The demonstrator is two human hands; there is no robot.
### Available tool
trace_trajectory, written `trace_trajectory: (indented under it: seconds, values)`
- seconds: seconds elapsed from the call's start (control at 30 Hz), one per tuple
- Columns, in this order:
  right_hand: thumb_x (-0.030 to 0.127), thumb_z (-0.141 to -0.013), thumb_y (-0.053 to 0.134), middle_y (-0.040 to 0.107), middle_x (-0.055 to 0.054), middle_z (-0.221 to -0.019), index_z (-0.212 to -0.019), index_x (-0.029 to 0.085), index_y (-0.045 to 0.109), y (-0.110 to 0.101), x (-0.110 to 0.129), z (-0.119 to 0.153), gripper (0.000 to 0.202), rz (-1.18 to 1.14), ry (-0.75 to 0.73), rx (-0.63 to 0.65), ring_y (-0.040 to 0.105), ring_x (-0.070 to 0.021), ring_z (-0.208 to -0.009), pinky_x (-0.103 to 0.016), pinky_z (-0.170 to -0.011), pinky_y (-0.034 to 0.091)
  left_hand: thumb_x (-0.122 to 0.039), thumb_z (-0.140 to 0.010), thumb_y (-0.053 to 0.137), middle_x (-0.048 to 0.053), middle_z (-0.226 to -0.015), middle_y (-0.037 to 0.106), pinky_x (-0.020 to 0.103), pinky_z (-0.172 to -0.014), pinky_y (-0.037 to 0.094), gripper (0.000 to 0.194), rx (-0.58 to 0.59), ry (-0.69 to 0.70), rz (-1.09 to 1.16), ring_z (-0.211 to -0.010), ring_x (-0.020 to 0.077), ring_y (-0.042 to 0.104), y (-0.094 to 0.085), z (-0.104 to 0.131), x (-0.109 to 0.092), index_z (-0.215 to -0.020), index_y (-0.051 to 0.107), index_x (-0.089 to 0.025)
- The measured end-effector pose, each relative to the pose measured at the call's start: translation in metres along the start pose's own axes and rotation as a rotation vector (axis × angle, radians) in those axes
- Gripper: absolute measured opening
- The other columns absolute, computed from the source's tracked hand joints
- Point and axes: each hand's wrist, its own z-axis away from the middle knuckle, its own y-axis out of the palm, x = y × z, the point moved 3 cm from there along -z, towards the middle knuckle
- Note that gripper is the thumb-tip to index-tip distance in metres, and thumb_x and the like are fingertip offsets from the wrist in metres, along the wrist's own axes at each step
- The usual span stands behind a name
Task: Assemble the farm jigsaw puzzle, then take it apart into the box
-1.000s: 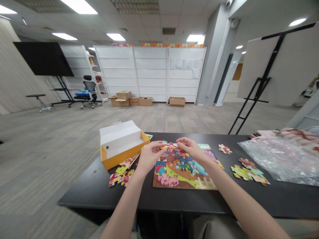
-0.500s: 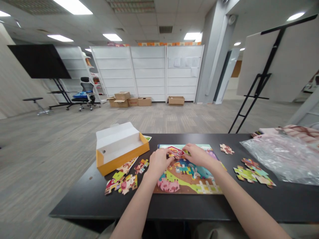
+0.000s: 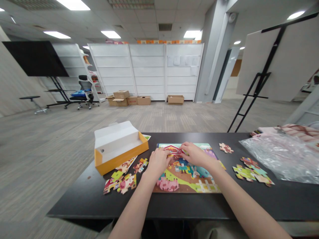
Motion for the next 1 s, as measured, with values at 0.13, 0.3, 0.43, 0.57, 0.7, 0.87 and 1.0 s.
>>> trace_trajectory:
  seconds: [0.13, 0.3, 0.43, 0.57, 0.7, 0.87, 1.0]
  values:
    - [0.026, -0.096, 0.057, 0.067, -0.012, -0.108, -0.113, 0.018, 0.070, 0.004, 0.008, 0.000, 0.023, -0.068, -0.079, -0.008, 0.061, -0.0235, -0.102, -0.034, -0.092, 0.045, -0.027, -0.095, 0.056, 0.008, -0.113, 0.070, 0.037, -0.090, 0.050, 0.024, 0.012, 0.022, 0.001, -0.103, 0.0255, 0.063, 0.001, 0.000, 0.003, -0.110, 0.074, -0.025]
    - [0.026, -0.095, 0.059, 0.069, -0.013, -0.112, -0.115, 0.017, 0.071, 0.008, 0.012, -0.001, 0.025, -0.059, -0.080, 0.012, 0.062, -0.0251, -0.105, -0.037, -0.095, 0.046, -0.023, -0.094, 0.055, 0.009, -0.111, 0.072, 0.038, -0.094, 0.049, 0.021, 0.015, 0.033, 0.016, -0.106, 0.0258, 0.063, 0.002, 0.000, 0.003, -0.106, 0.072, -0.020]
    - [0.022, -0.091, 0.062, 0.069, -0.015, -0.118, -0.114, 0.016, 0.070, 0.009, 0.013, -0.001, 0.025, -0.094, -0.071, -0.005, 0.062, -0.0273, -0.111, -0.039, -0.098, 0.046, -0.022, -0.094, 0.054, 0.010, -0.117, 0.070, 0.038, -0.095, 0.048, 0.022, 0.010, 0.037, 0.026, -0.111, 0.0260, 0.062, 0.002, 0.001, 0.002, -0.111, 0.069, -0.020]
    - [0.021, -0.091, 0.061, 0.071, -0.013, -0.117, -0.120, 0.017, 0.069, 0.011, 0.011, -0.002, 0.030, -0.119, -0.075, -0.003, 0.063, -0.0270, -0.111, -0.039, -0.098, 0.046, -0.020, -0.094, 0.053, 0.010, -0.115, 0.071, 0.038, -0.096, 0.048, 0.023, 0.018, 0.060, 0.047, -0.111, 0.0258, 0.062, 0.001, 0.001, 0.001, -0.113, 0.067, -0.020]
    - [0.020, -0.090, 0.061, 0.071, -0.013, -0.119, -0.120, 0.017, 0.069, 0.012, 0.011, -0.004, 0.031, -0.111, -0.070, -0.009, 0.063, -0.0272, -0.111, -0.040, -0.099, 0.046, -0.021, -0.095, 0.051, 0.010, -0.117, 0.070, 0.038, -0.094, 0.049, 0.023, 0.014, 0.061, 0.031, -0.111, 0.0262, 0.061, 0.002, 0.001, 0.001, -0.111, 0.067, -0.020]
    - [0.019, -0.091, 0.058, 0.071, -0.014, -0.117, -0.115, 0.015, 0.071, 0.012, 0.012, -0.004, 0.027, -0.100, -0.065, -0.014, 0.062, -0.0272, -0.112, -0.040, -0.100, 0.046, -0.019, -0.096, 0.049, 0.010, -0.123, 0.068, 0.040, -0.094, 0.049, 0.026, 0.000, 0.064, 0.020, -0.114, 0.0276, 0.060, 0.009, 0.000, 0.000, -0.116, 0.064, -0.020]
    - [0.021, -0.092, 0.058, 0.071, -0.013, -0.116, -0.113, 0.017, 0.072, 0.014, 0.011, -0.004, 0.025, -0.097, -0.066, -0.023, 0.062, -0.0261, -0.110, -0.039, -0.100, 0.046, -0.017, -0.096, 0.047, 0.011, -0.123, 0.068, 0.040, -0.096, 0.048, 0.029, 0.004, 0.082, 0.044, -0.115, 0.0271, 0.060, 0.009, 0.000, 0.000, -0.118, 0.065, -0.021]
